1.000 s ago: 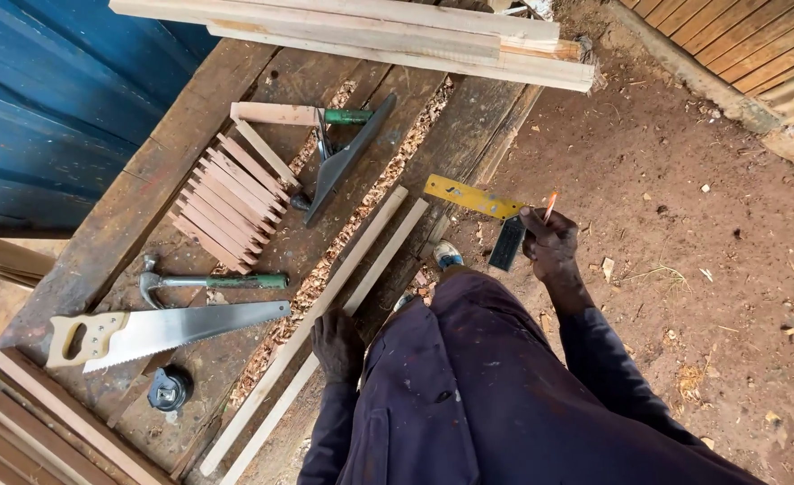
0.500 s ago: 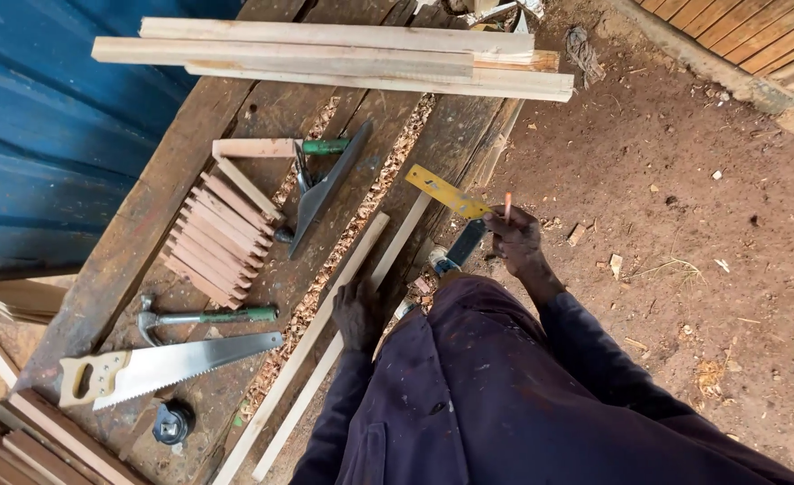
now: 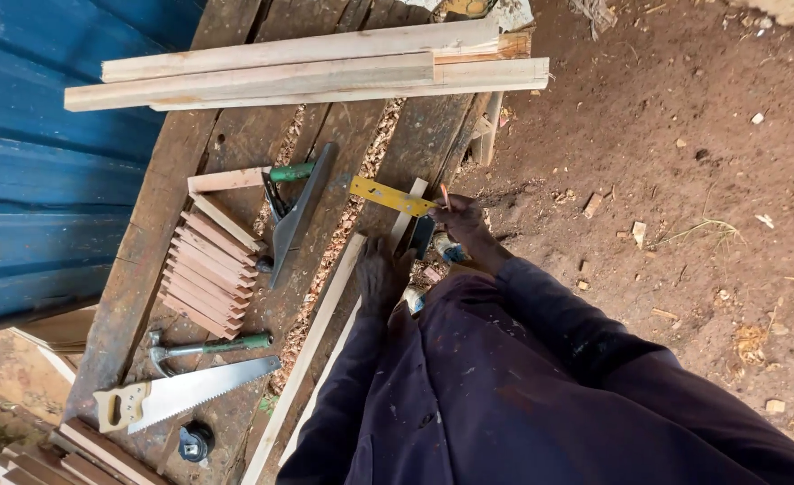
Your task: Marking lines on wooden slats using a combination square and a pencil for precise cutting or assembly.
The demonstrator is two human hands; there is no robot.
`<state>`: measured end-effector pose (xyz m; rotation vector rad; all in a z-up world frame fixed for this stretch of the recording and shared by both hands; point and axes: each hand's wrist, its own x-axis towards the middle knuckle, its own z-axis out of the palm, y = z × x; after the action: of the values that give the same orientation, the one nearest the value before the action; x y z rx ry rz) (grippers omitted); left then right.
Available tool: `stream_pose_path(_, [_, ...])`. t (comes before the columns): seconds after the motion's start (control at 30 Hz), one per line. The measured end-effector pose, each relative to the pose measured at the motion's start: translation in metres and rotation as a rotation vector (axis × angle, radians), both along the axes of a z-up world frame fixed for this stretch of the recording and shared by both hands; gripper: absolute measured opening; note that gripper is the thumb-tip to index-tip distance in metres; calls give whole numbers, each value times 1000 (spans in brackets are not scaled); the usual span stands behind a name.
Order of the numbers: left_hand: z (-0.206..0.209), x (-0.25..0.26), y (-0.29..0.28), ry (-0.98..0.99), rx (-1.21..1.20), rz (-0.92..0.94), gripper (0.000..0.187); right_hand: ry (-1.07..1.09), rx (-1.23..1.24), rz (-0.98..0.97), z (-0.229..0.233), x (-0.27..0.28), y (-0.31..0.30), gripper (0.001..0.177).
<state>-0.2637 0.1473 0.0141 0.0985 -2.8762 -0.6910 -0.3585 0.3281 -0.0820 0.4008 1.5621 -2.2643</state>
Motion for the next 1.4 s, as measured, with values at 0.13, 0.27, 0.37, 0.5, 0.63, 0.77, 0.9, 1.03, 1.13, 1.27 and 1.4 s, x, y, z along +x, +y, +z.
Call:
stream_pose_path(0.13, [6,-39,25,-86,70,-58,73,-22,-16,-44,0,-3,-14,28])
stream_pose_path(0.27, [-8,-54,35,-131,-12,-107,87,3,116,-68,-47,-13,-35,23])
stream_pose_path(0.37, [-12,-52,34,-86,-79,-138,78,-13,146,-84,-102,-13,-45,23])
stream_pose_path(0.5, [-11,-51,33,-66,-63,-136,71,-88,80,-100,-70,-15,-40,24])
stream_pose_path(0.63, [0,-54,33,-72,-59,-148,71,-115,82,-106,-56,-16,-36,23])
stream_pose_path(0.77, [2,-56,33,-94,-59,-145,71,-101,100,-96,-62,-18,-40,22])
stream_pose_path(0.9, [8,-57,36,-102,-47,-139,69,-84,152,-79,-47,-16,-39,20])
stream_pose_path(1.03, [10,-58,37,-110,-50,-133,68,-42,168,-60,-43,-15,-36,21])
stream_pose_path(1.13, [7,-56,35,-129,-47,-123,69,-51,175,-54,-36,-11,-33,20])
stream_pose_path(1.27, [5,-56,35,-174,-59,-110,67,99,171,-49,-9,-14,-15,15])
stream_pose_path(1.4, [-17,-55,31,-218,-83,-107,70,159,237,-148,55,-24,17,27])
